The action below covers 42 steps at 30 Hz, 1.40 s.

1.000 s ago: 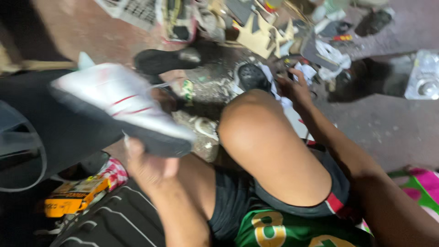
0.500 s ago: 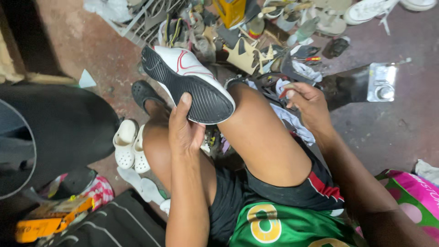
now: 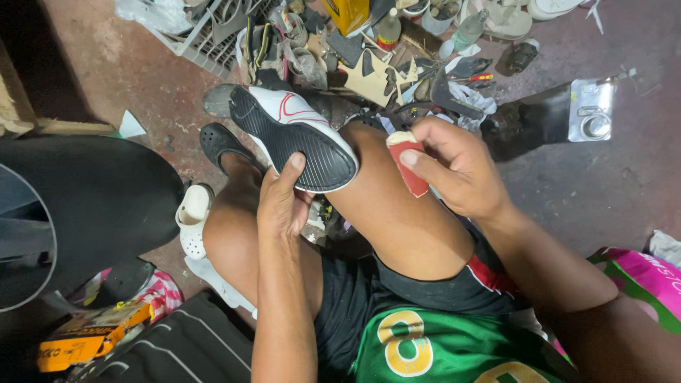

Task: The person sits on the floor and uses a knife to scrape and clean the sole of a white and red sneaker. They then use a red cloth to wipe the sole and the upper part of the shoe.

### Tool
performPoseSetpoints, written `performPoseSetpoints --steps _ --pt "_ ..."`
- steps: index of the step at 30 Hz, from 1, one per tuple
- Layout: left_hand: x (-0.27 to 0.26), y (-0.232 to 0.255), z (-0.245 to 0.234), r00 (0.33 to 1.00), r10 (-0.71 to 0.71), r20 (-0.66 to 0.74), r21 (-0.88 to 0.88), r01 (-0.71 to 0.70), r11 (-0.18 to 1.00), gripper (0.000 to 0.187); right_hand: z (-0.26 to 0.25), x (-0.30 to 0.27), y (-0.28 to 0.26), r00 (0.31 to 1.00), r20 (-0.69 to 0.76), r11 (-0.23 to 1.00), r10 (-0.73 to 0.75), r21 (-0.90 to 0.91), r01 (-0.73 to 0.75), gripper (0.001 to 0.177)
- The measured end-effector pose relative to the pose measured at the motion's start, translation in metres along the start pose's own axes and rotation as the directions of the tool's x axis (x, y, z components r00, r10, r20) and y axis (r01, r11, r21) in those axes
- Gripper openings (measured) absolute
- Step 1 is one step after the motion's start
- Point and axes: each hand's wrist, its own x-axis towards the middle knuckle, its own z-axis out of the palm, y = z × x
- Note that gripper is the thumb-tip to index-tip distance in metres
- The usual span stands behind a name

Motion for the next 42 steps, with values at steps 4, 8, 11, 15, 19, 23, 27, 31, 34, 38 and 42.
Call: performPoseSetpoints --steps 4,8,11,15,19,23,27,31,34,38,42 --pt "0.0 0.001 -0.005 1.0 -0.019 0.007 0.0 0.019 1.0 0.054 0.016 0.011 -0.007 0.999 0.029 0.988 0.044 -0.152 -0.039 0.007" --pt "-0.002 0.001 -0.004 0.997 0.04 0.067 0.025 -0.041 0.999 0.065 0.033 0.014 -0.007 0.993 -0.073 0.954 0.095 -0.278 -0.112 0.008" --pt "-0.005 0.002 -0.003 0.992 0.082 0.094 0.052 -0.087 0.995 0.072 0.039 0.014 -0.006 0.992 -0.059 0.915 -0.114 -0.396 0.082 0.01" --pt "-0.009 0.003 -0.002 0.993 0.087 0.075 0.081 -0.093 0.992 0.078 0.041 0.01 -0.008 0.992 -0.06 0.912 -0.115 -0.403 0.081 0.01" --pt "-0.006 0.005 0.002 0.995 0.08 0.067 0.083 -0.086 0.993 0.08 0.045 0.013 -0.01 0.992 -0.066 0.913 -0.112 -0.4 0.076 0.011" --pt "-0.006 0.005 0.005 0.991 0.106 0.079 0.077 -0.112 0.991 0.078 0.047 0.017 -0.012 0.979 -0.065 0.88 -0.195 -0.451 0.145 0.013" --pt "-0.009 0.005 0.009 0.988 0.134 0.074 0.056 -0.138 0.989 0.071 0.048 0.02 -0.013 0.975 -0.071 0.853 -0.212 -0.501 0.149 0.013" --pt "-0.01 0.006 0.012 0.987 0.145 0.07 0.061 -0.149 0.987 0.066 0.046 0.016 -0.02 0.98 -0.063 0.846 -0.19 -0.517 0.131 0.013" --pt "-0.009 0.007 0.015 0.985 0.155 0.077 0.111 -0.163 0.98 0.062 0.046 0.02 -0.02 0.956 -0.033 0.807 -0.29 -0.546 0.226 0.013" --pt "-0.01 0.008 0.017 0.979 0.179 0.102 0.128 -0.191 0.973 0.058 0.047 0.029 -0.017 0.951 -0.018 0.786 -0.309 -0.568 0.244 0.013" --pt "-0.007 0.01 0.019 0.975 0.204 0.092 0.159 -0.216 0.963 0.057 0.047 0.019 -0.025 0.965 -0.02 0.8 -0.261 -0.564 0.205 0.015"
